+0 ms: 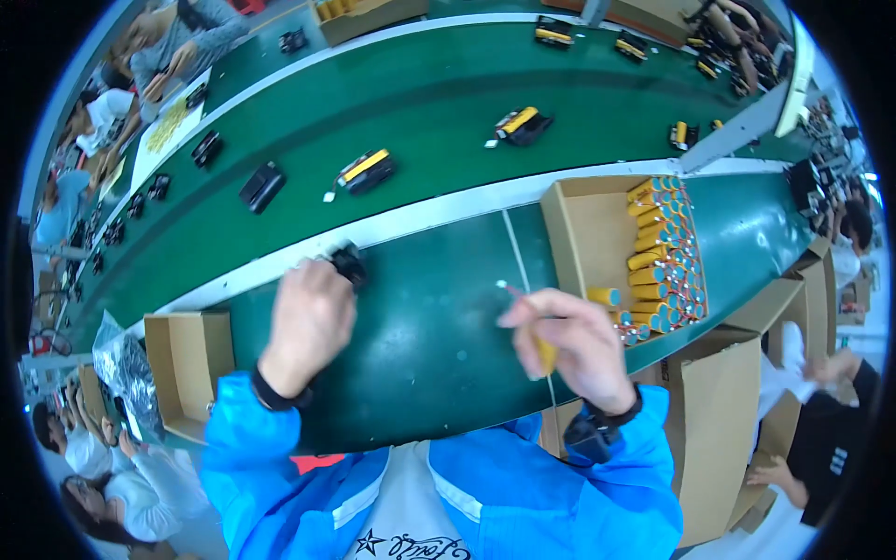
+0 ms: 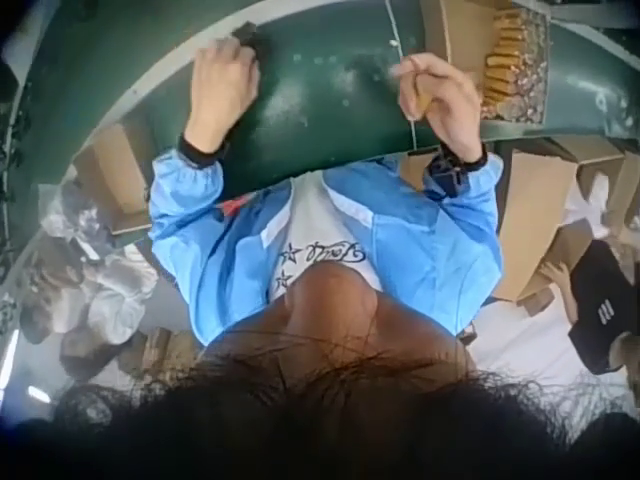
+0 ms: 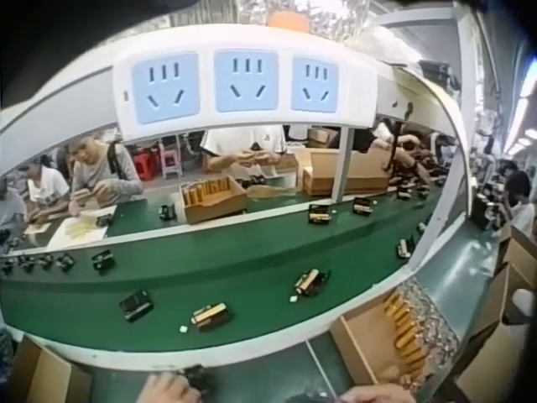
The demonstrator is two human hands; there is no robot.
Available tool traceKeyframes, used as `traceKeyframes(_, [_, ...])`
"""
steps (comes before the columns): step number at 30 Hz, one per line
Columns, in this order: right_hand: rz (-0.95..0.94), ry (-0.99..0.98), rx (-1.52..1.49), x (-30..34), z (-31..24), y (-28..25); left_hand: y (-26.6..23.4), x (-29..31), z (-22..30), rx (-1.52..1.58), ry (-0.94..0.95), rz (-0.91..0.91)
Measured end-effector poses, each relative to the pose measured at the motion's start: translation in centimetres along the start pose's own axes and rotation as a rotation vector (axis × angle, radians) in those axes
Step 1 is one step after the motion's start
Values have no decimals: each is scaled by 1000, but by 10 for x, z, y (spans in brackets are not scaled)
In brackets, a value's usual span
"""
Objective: Manually assembling small electronic component housings on a conveyor production line.
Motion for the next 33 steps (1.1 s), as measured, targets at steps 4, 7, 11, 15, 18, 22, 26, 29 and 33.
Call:
traceKeyframes(4, [-136, 230, -222, -21, 75, 75, 34, 58, 34, 136, -2, 44])
traceKeyframes(7, [-152, 211, -52, -28, 111, 104, 26, 77, 31, 315, -61, 105])
traceKeyframes(11, [-183, 159, 63, -28, 123, 133, 10, 90, 4, 691, -219, 243])
traceKeyframes(15, [-197, 127, 56, -28, 133, 151, 22, 101, -13, 941, -274, 253])
traceKeyframes(18, [-191, 164, 18, -27, 142, 152, 33, 102, -18, 915, -216, 188])
traceKeyframes(22, [-120, 242, -60, -30, 150, 149, 29, 96, -27, 652, -80, 365])
traceKeyframes(26, [43, 26, 165, -45, 142, 147, 51, 95, -31, 400, -175, 228])
traceKeyframes(29, [182, -398, 675, -50, 126, 156, 67, 96, -33, 377, -222, 137])
traceKeyframes(33, [216, -264, 952, -61, 145, 161, 67, 98, -34, 429, -203, 144])
Point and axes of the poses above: each hand's wrist, its own x-axis away from the middle knuckle, its own y-axis out of the palm, z = x × y, the point moved 7 cm from there along -x, towards the middle knuckle, and after that the axes turned 8 degrees about x, right-handed, at the moved point
